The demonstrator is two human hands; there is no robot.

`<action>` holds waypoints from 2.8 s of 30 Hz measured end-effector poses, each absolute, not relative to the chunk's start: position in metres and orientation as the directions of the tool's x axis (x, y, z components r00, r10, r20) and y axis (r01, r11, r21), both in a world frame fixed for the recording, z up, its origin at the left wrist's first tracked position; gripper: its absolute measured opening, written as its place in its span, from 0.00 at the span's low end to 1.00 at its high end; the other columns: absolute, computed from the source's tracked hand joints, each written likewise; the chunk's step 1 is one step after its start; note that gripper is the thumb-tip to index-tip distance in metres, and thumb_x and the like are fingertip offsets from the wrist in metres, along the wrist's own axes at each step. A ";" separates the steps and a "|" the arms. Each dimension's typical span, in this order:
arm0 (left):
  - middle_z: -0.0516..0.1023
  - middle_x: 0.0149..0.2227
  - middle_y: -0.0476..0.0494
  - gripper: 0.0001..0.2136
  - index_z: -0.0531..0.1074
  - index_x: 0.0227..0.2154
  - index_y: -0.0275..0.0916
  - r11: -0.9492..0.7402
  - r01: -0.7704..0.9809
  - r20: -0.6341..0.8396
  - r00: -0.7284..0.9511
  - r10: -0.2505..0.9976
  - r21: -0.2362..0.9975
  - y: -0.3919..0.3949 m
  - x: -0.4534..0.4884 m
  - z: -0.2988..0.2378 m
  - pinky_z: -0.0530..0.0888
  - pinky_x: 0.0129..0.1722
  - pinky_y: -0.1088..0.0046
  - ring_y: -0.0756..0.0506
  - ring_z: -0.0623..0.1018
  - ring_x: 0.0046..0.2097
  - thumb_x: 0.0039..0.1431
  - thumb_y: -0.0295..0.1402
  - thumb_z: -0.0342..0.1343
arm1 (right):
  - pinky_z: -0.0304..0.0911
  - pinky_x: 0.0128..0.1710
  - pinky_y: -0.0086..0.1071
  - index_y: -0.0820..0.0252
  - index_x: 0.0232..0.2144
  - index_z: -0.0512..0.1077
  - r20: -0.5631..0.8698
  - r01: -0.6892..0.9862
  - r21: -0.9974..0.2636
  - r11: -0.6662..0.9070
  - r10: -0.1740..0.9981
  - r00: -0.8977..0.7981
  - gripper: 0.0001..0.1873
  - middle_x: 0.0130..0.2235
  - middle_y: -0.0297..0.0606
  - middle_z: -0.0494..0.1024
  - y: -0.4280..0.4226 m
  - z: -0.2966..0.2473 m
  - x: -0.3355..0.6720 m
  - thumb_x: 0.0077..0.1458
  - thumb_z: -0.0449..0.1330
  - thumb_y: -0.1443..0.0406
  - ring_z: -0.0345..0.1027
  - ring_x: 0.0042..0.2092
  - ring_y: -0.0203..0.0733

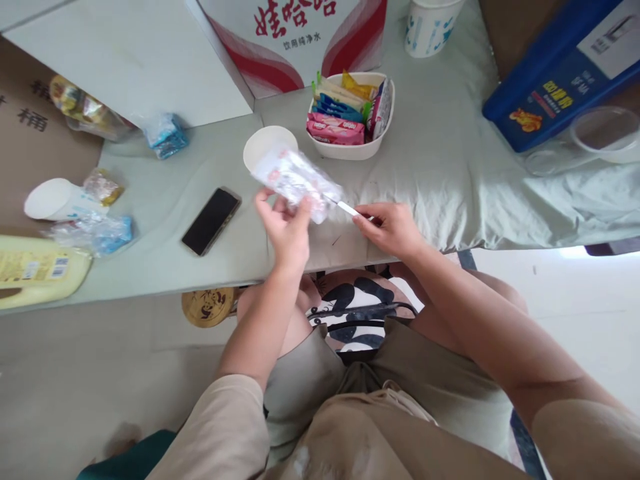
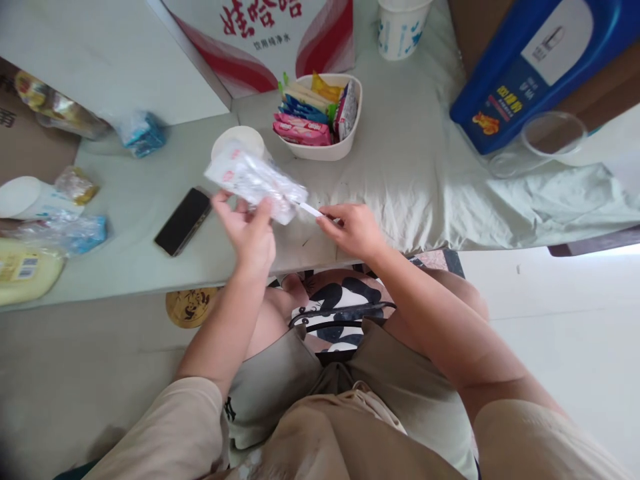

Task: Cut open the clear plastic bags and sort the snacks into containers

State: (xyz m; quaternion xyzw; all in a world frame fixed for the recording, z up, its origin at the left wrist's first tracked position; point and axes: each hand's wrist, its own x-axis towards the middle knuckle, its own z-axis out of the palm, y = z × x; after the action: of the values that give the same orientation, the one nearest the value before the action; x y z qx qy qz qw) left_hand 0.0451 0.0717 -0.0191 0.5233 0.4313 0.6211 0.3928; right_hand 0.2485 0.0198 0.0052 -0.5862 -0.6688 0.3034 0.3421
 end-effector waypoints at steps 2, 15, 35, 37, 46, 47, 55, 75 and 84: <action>0.73 0.57 0.42 0.37 0.53 0.58 0.54 -0.382 0.001 0.375 -0.199 0.906 0.924 0.078 0.029 -0.009 0.74 0.60 0.59 0.42 0.78 0.59 0.53 0.55 0.67 | 0.63 0.35 0.33 0.57 0.38 0.83 0.096 0.635 -0.763 0.121 0.993 -0.074 0.15 0.33 0.39 0.84 0.022 0.006 0.255 0.61 0.58 0.57 0.72 0.31 0.41; 0.78 0.44 0.44 0.34 0.53 0.60 0.49 -0.187 0.200 0.152 0.178 0.972 0.962 0.045 0.073 -0.034 0.79 0.44 0.65 0.46 0.81 0.40 0.58 0.46 0.66 | 0.64 0.47 0.51 0.55 0.45 0.79 0.325 0.862 -0.506 -0.001 0.926 0.191 0.16 0.47 0.51 0.78 0.045 -0.019 0.283 0.62 0.54 0.61 0.68 0.50 0.60; 0.72 0.26 0.53 0.08 0.72 0.36 0.43 -0.208 0.358 0.197 0.069 0.978 0.910 0.096 0.034 -0.011 0.71 0.31 0.74 0.51 0.72 0.28 0.55 0.36 0.65 | 0.66 0.45 0.44 0.56 0.31 0.75 0.334 0.660 -0.640 0.394 0.916 -0.222 0.12 0.37 0.43 0.80 0.031 -0.006 0.274 0.50 0.53 0.71 0.72 0.41 0.50; 0.68 0.25 0.54 0.09 0.71 0.33 0.43 -0.158 0.282 0.153 0.038 0.987 0.946 0.097 0.024 -0.009 0.68 0.27 0.75 0.52 0.69 0.25 0.55 0.37 0.65 | 0.67 0.45 0.45 0.55 0.31 0.75 0.328 0.692 -0.657 0.299 0.940 -0.094 0.11 0.37 0.42 0.80 0.033 -0.007 0.286 0.51 0.53 0.70 0.72 0.42 0.50; 0.65 0.23 0.55 0.07 0.67 0.28 0.41 -0.120 0.398 0.202 -0.171 0.964 0.910 0.091 -0.004 -0.004 0.62 0.25 0.76 0.52 0.65 0.24 0.54 0.29 0.61 | 0.66 0.47 0.45 0.55 0.38 0.71 0.565 0.802 -0.559 0.212 0.805 0.181 0.11 0.41 0.49 0.77 0.016 0.009 0.285 0.61 0.49 0.68 0.71 0.47 0.50; 0.66 0.24 0.55 0.06 0.67 0.28 0.41 -0.126 0.417 0.216 -0.176 0.960 0.900 0.091 -0.004 -0.003 0.63 0.26 0.76 0.52 0.66 0.25 0.53 0.27 0.60 | 0.66 0.48 0.46 0.54 0.39 0.72 0.556 0.807 -0.509 0.299 0.830 0.043 0.12 0.42 0.47 0.77 0.011 0.012 0.277 0.62 0.49 0.67 0.71 0.47 0.50; 0.64 0.21 0.55 0.07 0.65 0.26 0.42 -0.076 0.372 0.143 -0.157 0.977 0.925 0.088 -0.005 -0.002 0.62 0.25 0.75 0.52 0.66 0.23 0.54 0.25 0.56 | 0.55 0.58 0.55 0.53 0.54 0.71 0.340 0.883 -0.392 0.258 0.932 -0.122 0.17 0.49 0.48 0.78 0.011 -0.002 0.252 0.63 0.55 0.62 0.63 0.60 0.62; 0.64 0.22 0.53 0.17 0.68 0.27 0.41 0.102 0.277 -0.082 -0.082 0.993 0.956 0.082 -0.005 0.015 0.60 0.23 0.74 0.52 0.65 0.23 0.57 0.48 0.63 | 0.59 0.30 0.35 0.54 0.55 0.76 0.123 0.749 -0.464 0.473 0.872 -0.474 0.21 0.33 0.38 0.83 -0.010 0.014 0.249 0.64 0.50 0.66 0.71 0.30 0.42; 0.76 0.34 0.48 0.15 0.74 0.36 0.39 0.000 0.695 -0.239 0.246 0.939 0.719 0.064 -0.015 0.025 0.69 0.39 0.70 0.47 0.73 0.36 0.57 0.46 0.61 | 0.61 0.59 0.57 0.56 0.62 0.69 0.253 0.845 -0.383 0.374 0.922 -0.294 0.28 0.66 0.49 0.70 0.014 -0.008 0.236 0.59 0.58 0.62 0.60 0.66 0.65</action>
State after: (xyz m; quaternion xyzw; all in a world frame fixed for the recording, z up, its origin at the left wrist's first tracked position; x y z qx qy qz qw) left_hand -0.0154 0.0641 0.0252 0.6891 0.5931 0.1582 0.3852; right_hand 0.2357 0.0140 -0.0079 -0.5523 -0.7995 0.0881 0.2191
